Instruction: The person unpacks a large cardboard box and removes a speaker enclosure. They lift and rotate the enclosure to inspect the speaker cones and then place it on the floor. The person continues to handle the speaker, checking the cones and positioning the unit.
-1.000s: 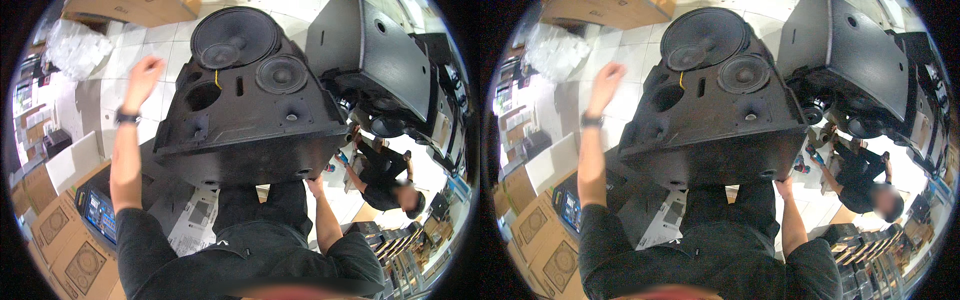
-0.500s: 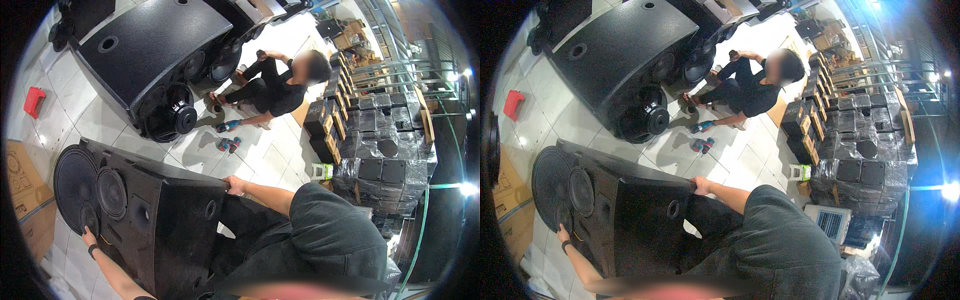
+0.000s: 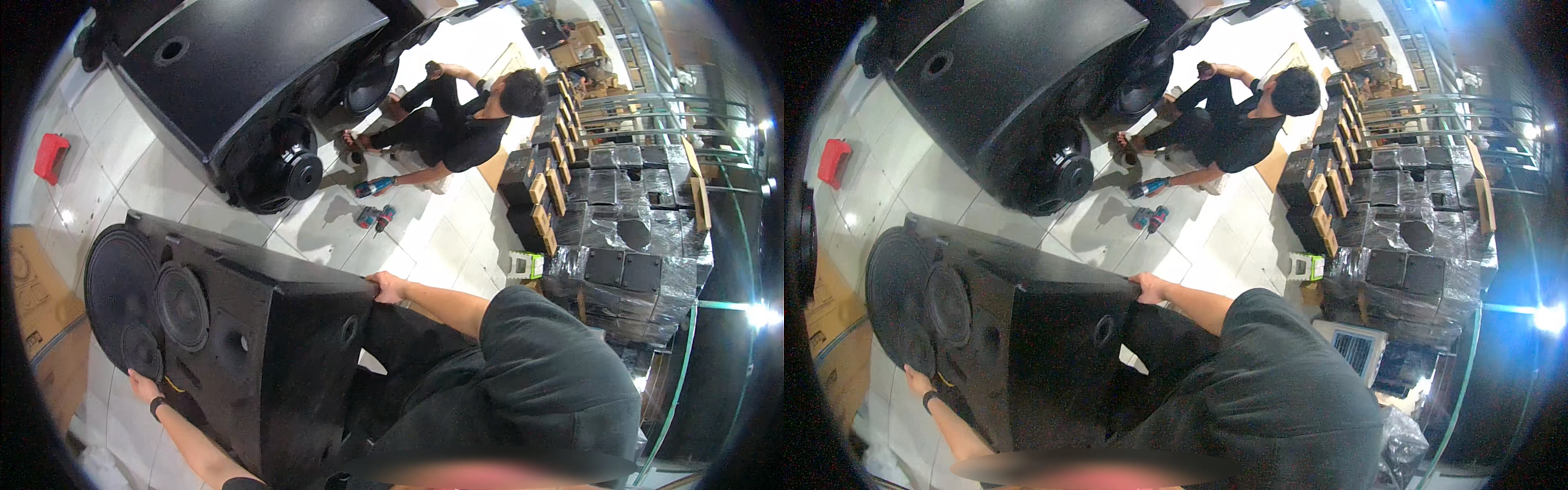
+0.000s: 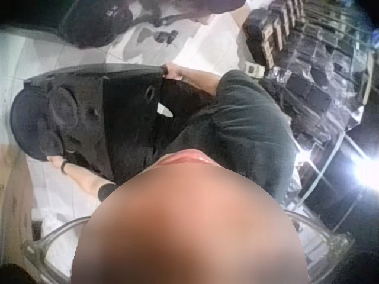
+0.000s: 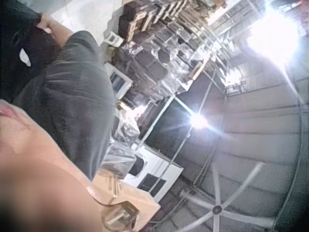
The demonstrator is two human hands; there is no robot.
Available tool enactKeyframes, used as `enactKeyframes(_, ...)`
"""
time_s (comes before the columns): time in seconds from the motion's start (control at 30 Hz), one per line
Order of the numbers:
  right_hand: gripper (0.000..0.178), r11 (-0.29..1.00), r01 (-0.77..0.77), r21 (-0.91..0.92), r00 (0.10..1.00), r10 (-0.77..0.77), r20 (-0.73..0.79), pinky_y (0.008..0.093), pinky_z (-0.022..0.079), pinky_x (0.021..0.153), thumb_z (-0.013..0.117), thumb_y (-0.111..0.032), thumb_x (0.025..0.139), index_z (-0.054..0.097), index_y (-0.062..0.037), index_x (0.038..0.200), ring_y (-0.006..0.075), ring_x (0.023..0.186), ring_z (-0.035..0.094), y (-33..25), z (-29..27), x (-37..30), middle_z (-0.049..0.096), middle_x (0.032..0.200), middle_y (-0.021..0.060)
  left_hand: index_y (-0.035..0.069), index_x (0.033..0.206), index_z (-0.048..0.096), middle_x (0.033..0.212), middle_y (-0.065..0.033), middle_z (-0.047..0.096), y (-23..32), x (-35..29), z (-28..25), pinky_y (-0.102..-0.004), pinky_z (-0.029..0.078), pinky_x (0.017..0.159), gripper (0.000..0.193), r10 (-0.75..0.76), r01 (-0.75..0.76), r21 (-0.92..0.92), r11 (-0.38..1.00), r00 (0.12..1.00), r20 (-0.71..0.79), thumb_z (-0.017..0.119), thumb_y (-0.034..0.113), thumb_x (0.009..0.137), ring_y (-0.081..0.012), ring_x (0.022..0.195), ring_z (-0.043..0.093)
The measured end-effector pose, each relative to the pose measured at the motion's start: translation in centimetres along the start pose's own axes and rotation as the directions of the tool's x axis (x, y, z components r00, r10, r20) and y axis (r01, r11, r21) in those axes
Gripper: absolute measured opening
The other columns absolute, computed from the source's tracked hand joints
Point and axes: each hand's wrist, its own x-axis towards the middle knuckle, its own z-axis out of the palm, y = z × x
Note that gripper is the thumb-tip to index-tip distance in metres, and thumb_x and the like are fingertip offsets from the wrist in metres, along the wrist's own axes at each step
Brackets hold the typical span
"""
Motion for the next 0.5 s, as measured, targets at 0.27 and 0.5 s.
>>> enactKeyframes(0.27,0.053,0.996,-0.072,-0.057,0.99,0.079,0.12,0.0425,0.053,0.088,0.07,-0.018,0.073,0.063,0.0014,0.121,0.0317,0.097,0.068,-0.8,-1.1,0.1,0.071,0.105,0.0227,0.001,0.147,0.048,0.15,-0.0136,0.05,2.8,-2.7,-2.4,-0.0402,0.032,0.117,0.048,0.562,-0.557,0.511,0.654,0.811,0.165,0.037,0.029,0.109,-0.0254,0.139,0.044)
enactKeyframes(0.5,0.021,0.985,0.038,-0.167,0.998,-0.046,-0.044,0.0408,0.054,0.077,0.067,-0.008,0.079,0.069,0.0055,0.096,0.0308,0.088,0.072,-0.2,-1.3,0.8,0.073,0.091,0.0212,-0.003,0.13,0.061,0.12,-0.0087,0.068,15.4,-12.8,-9.7,-0.0287,0.045,0.097,0.049,-0.017,0.124,-0.468,0.875,0.974,0.227,0.05,0.039,0.107,-0.015,0.109,0.059)
